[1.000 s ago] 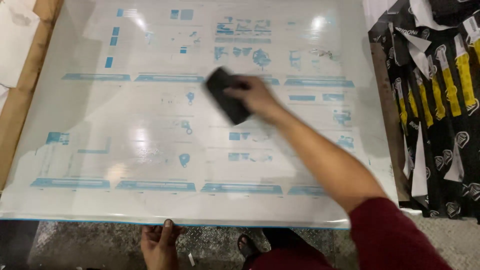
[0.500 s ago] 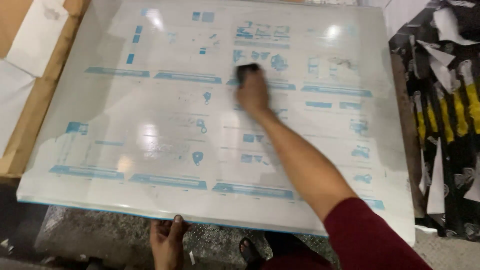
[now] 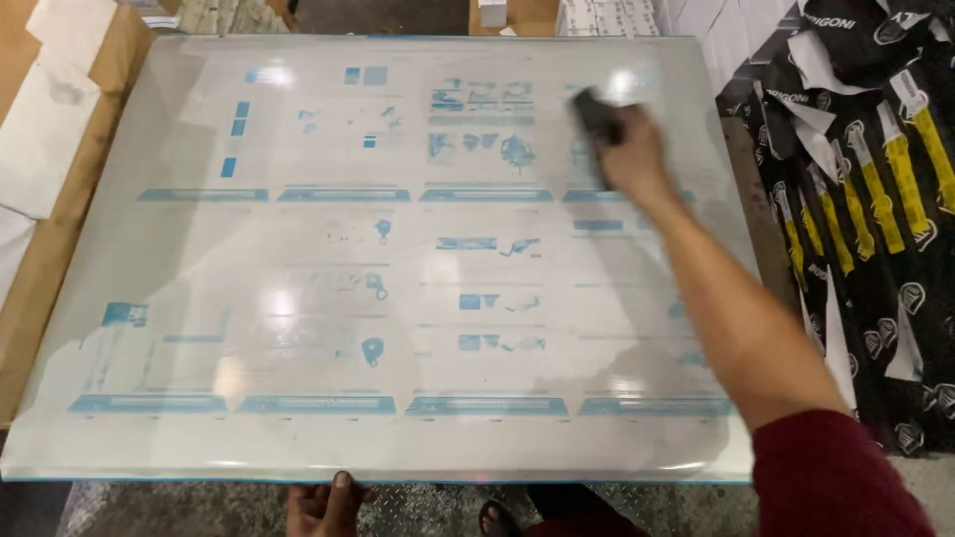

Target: The person cleans a large printing plate using a sponge and cleaning solution.

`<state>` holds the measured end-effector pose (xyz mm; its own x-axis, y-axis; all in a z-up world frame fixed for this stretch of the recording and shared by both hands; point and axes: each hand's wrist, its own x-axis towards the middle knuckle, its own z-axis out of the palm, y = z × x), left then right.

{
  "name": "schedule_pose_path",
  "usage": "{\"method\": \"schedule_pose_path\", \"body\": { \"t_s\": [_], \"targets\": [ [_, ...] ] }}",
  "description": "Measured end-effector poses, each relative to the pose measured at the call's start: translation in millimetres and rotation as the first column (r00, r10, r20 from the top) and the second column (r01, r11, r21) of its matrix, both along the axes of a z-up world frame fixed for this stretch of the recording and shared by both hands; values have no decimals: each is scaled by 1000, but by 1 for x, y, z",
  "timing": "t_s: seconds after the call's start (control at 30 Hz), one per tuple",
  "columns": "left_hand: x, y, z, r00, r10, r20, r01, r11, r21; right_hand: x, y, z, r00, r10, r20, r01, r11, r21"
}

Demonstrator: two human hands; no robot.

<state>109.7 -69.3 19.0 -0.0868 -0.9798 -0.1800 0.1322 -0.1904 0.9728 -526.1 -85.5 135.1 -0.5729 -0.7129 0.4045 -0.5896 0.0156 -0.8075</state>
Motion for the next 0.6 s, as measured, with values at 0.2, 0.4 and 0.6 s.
{"method": "schedule_pose_path", "body": {
  "t_s": [0.2,0.4,0.6],
  "targets": [
    [7,-2,-12,995,61,80,-63,998,27,-122,49,-68,725,-460,-512,591,797,121],
    [-1,8,9,992,90,90,-93,995,36,-24,-116,-48,841,-510,-182,541,770,339],
    [-1,2,30,988,71,138,-103,965,240,161,-325,-16,952,-129,-277,216,926,311]
  ]
}}
